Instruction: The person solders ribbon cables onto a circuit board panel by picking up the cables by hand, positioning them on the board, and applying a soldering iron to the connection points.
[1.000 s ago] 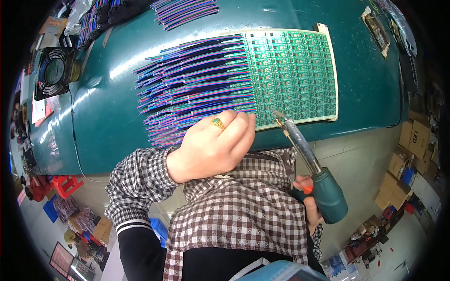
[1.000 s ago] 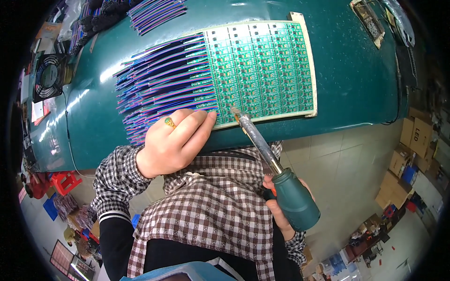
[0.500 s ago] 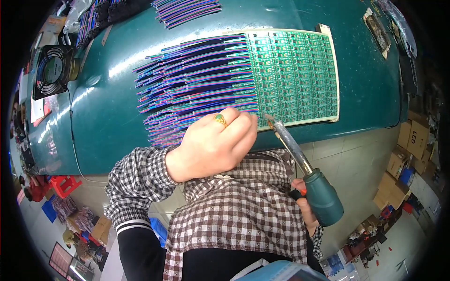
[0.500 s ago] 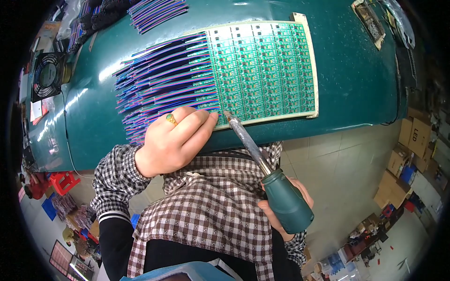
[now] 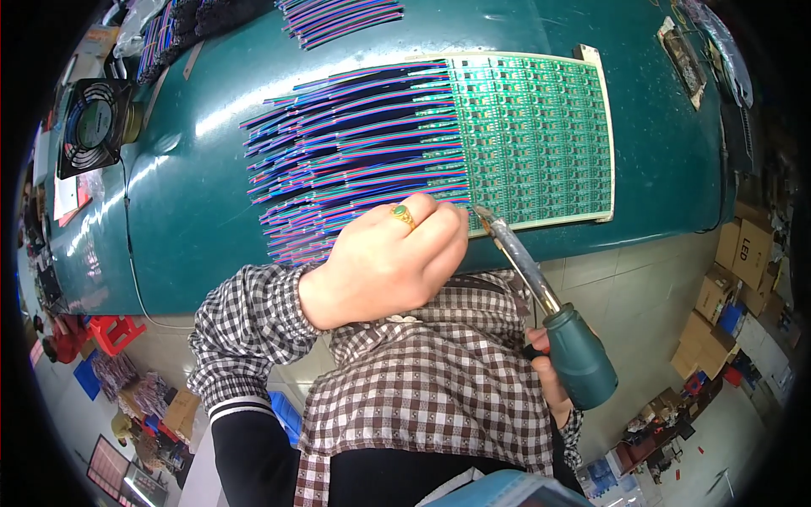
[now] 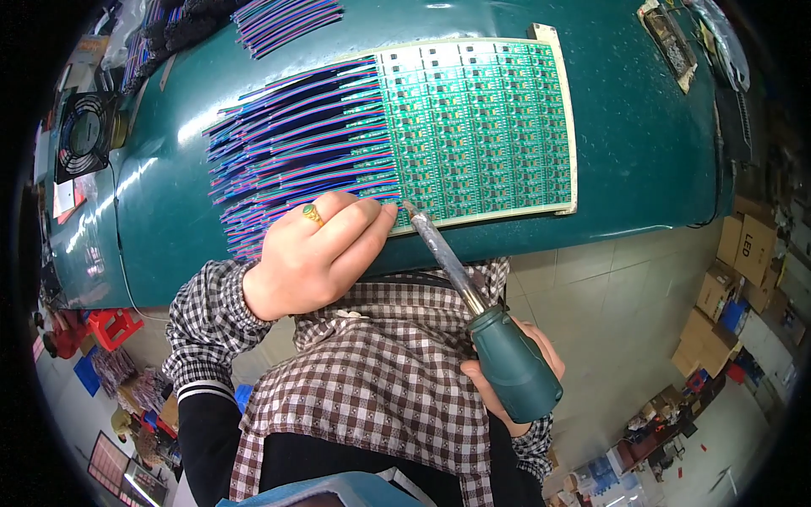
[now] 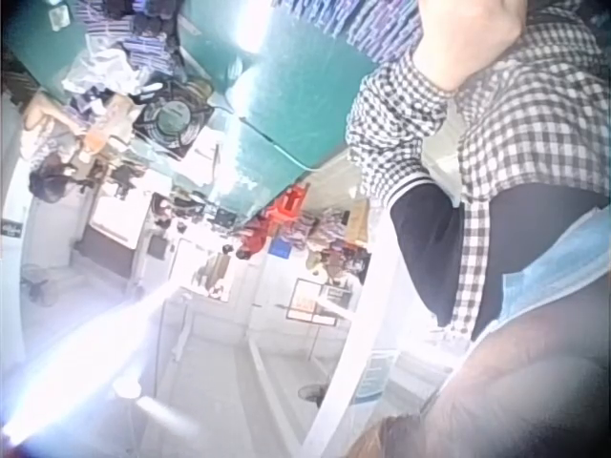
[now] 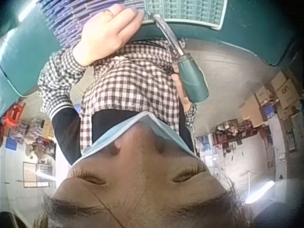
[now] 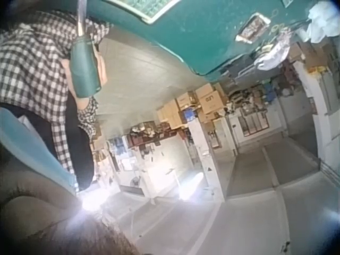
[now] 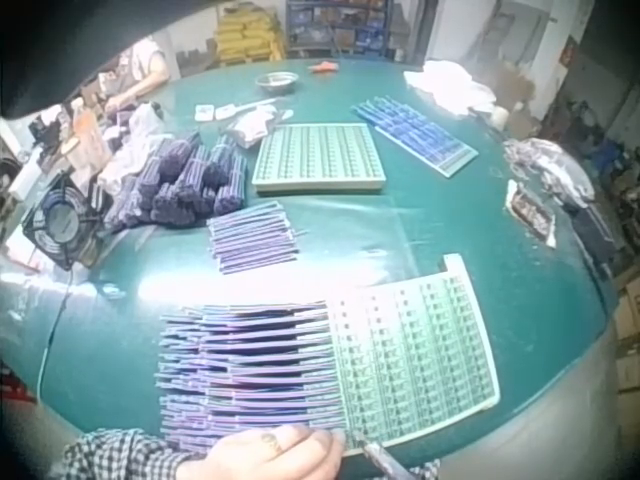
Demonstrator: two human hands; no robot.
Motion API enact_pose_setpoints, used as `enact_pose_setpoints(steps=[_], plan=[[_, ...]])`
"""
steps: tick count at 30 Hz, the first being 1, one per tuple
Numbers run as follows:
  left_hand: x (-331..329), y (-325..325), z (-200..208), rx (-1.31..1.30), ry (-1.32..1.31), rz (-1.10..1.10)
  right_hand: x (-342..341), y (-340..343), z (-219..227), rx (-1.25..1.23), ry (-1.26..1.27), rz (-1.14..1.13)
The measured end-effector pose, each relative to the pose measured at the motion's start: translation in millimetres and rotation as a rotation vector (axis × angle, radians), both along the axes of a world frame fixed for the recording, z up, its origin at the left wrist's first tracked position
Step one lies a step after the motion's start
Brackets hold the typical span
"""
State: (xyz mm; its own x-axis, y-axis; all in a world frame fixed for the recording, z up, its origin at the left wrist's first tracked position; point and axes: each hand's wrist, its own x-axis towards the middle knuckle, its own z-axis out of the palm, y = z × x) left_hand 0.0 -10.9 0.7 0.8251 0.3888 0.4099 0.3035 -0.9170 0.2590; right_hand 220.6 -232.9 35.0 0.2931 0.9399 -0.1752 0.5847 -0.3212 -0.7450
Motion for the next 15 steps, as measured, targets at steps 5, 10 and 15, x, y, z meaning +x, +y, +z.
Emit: enact_pose_setpoints(steps=[5,10,15], plan=[[1.6,2.6,2.0,-0.012,-0.003,-0.015,-0.3,-1.3,3.2,-0.031,0.019,-0.009],[1.2,1.9,1.8,-0.023,0.006,-0.015,1.3,-2.6,0.0,-0.046,0.001,0.015],[2.5,1.9,3.1,-0.025,0.000,-0.017,1.8,-3.9,0.9,-0.049,0.008,-0.002]])
